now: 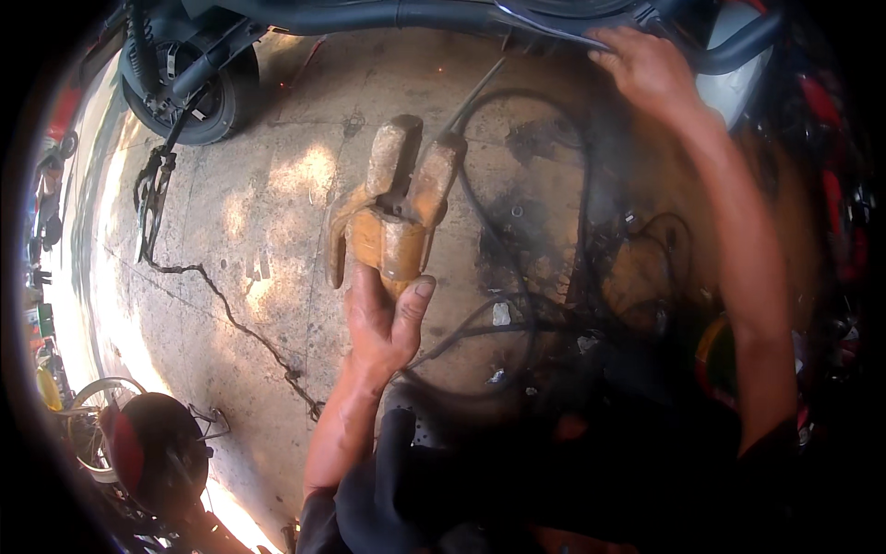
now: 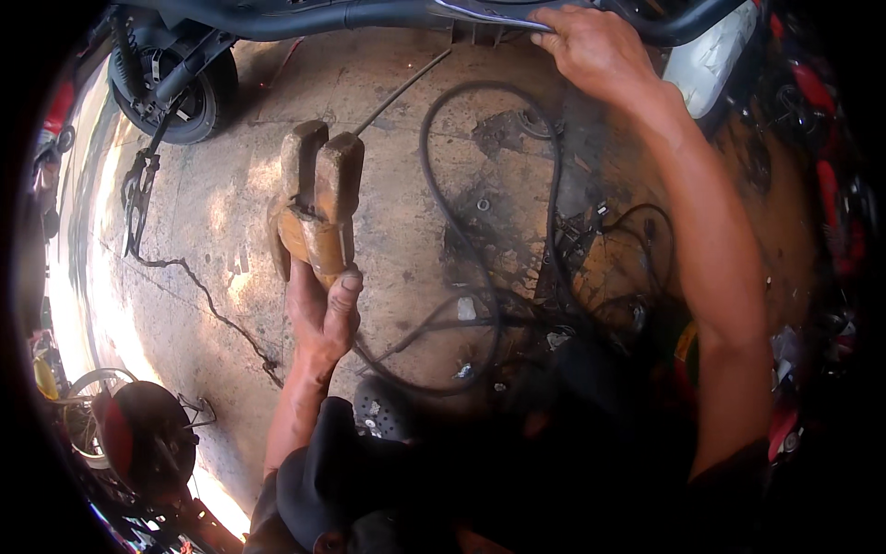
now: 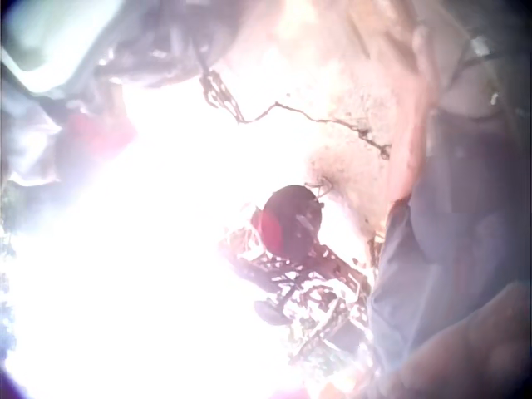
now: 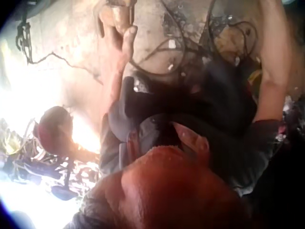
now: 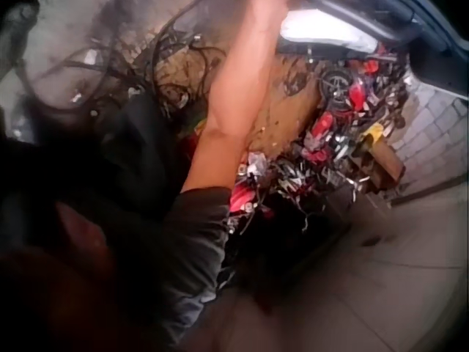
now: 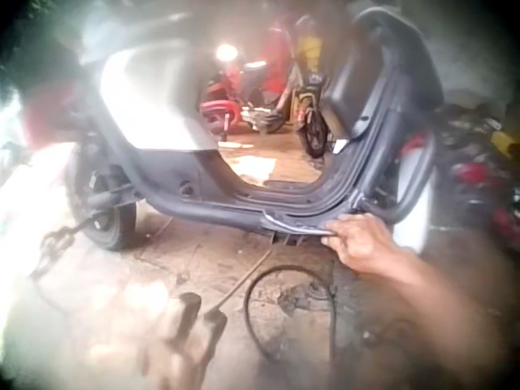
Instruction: The person welds the metal frame of a motorcycle by hand using a welding rod, creating bright sparks and a blue arc as they move the rod along the joint.
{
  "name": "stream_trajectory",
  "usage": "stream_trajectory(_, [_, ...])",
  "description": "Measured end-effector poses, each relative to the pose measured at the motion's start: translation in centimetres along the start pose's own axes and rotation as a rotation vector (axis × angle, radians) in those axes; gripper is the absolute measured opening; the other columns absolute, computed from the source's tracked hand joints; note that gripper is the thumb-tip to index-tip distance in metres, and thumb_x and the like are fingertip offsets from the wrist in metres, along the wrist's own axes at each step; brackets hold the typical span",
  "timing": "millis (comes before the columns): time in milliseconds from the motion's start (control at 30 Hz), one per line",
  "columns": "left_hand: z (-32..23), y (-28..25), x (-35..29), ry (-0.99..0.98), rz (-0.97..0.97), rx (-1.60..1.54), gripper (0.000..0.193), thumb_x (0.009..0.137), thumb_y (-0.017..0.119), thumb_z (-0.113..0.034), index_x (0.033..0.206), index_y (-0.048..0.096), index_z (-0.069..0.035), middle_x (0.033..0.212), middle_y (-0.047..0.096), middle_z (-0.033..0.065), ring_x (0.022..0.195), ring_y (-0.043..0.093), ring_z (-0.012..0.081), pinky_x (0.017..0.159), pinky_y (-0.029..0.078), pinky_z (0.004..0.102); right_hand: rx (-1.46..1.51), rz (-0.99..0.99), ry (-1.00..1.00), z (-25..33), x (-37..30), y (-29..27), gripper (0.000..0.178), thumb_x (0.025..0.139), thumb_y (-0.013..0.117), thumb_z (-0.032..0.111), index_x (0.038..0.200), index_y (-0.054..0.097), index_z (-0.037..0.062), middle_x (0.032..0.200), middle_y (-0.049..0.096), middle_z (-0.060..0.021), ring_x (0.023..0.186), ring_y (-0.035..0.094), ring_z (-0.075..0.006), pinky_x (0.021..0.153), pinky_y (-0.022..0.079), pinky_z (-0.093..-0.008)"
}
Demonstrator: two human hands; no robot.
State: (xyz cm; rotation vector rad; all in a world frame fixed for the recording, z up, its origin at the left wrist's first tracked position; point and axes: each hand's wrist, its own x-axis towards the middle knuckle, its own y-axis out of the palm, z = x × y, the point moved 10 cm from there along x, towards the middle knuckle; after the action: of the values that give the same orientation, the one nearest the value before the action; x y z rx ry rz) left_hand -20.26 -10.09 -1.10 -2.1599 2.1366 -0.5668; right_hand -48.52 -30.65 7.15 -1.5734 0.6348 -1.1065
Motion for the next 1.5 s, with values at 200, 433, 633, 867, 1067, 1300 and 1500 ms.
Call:
stream_trajectory(200, [0.5, 1.3, 0.9, 0.018, 0.002, 0.057, 0.047, 0.091, 0.068, -0.017, 0.125, 0.046, 0.007, 0.103, 0.064, 0.0198, 0.092, 0.063, 0.0244, 0.081, 0.050, 0.0345, 0.041, -0.037, -0.024, 0.3, -0.4, -0.3, 0.028, 0.090, 0.062, 0.024, 0.114, 0.068, 0.0089, 0.099, 0.067, -0.0139, 0.089, 0.063, -0.0383, 0.078, 0.050, -0.0462])
stream_trajectory(433, [0.3, 1.4, 1.5, -0.002, -0.042, 0.030, 0.045, 0.092, 0.068, -0.021, 0.122, 0.047, 0.006, 0.091, 0.066, 0.0195, 0.080, 0.066, 0.0241, 0.072, 0.052, 0.0345, 0.043, -0.063, -0.037, 1.0, -0.5, -1.1, 0.026, 0.090, 0.062, 0.022, 0.111, 0.069, 0.0086, 0.092, 0.067, -0.0151, 0.084, 0.064, -0.0396, 0.076, 0.051, -0.0475])
stream_trajectory(633, [1.1, 1.4, 2.0, 0.043, -0.039, 0.125, 0.043, 0.091, 0.067, -0.021, 0.119, 0.048, 0.005, 0.089, 0.066, 0.0213, 0.077, 0.068, 0.0297, 0.066, 0.052, 0.0369, 0.035, -0.019, -0.003, 1.0, -0.2, -0.9, 0.026, 0.090, 0.062, 0.022, 0.111, 0.069, 0.0082, 0.094, 0.067, -0.0152, 0.085, 0.064, -0.0397, 0.076, 0.051, -0.0474])
stream_trajectory(867, [0.8, 1.5, 2.5, 0.080, -0.045, 0.104, 0.044, 0.091, 0.068, -0.024, 0.117, 0.047, 0.005, 0.085, 0.065, 0.0230, 0.073, 0.068, 0.0361, 0.064, 0.052, 0.0406, 0.056, -0.045, -0.032, 0.9, -0.2, -1.0, 0.026, 0.091, 0.060, 0.022, 0.112, 0.069, 0.0078, 0.097, 0.067, -0.0150, 0.088, 0.064, -0.0390, 0.078, 0.050, -0.0472])
stream_trajectory(1067, [1.2, 1.7, 2.5, 0.034, -0.046, 0.055, 0.046, 0.091, 0.068, -0.026, 0.118, 0.046, 0.005, 0.085, 0.066, 0.0229, 0.072, 0.069, 0.0370, 0.062, 0.052, 0.0416, 0.054, -0.031, -0.015, 1.1, -0.1, -1.0, 0.026, 0.091, 0.060, 0.022, 0.111, 0.069, 0.0078, 0.096, 0.067, -0.0151, 0.088, 0.064, -0.0390, 0.078, 0.050, -0.0471])
stream_trajectory(1300, [0.9, 1.8, 2.6, 0.086, -0.039, 0.121, 0.045, 0.094, 0.065, -0.026, 0.122, 0.046, 0.004, 0.088, 0.068, 0.0203, 0.072, 0.069, 0.0335, 0.063, 0.054, 0.0394, 0.080, -0.072, -0.056, 1.0, -0.2, -1.2, 0.025, 0.091, 0.061, 0.020, 0.111, 0.069, 0.0071, 0.092, 0.067, -0.0153, 0.084, 0.064, -0.0392, 0.076, 0.051, -0.0465])
stream_trajectory(1500, [4.4, 2.2, 2.3, -0.356, -0.110, -0.511, 0.043, 0.097, 0.059, -0.032, 0.122, 0.049, 0.000, 0.075, 0.057, 0.0029, 0.059, 0.053, 0.0095, 0.051, 0.044, 0.0233, 0.069, -0.082, -0.066, 1.0, -0.2, -1.2, 0.025, 0.090, 0.062, 0.019, 0.110, 0.070, 0.0069, 0.090, 0.067, -0.0151, 0.083, 0.063, -0.0391, 0.074, 0.051, -0.0461])
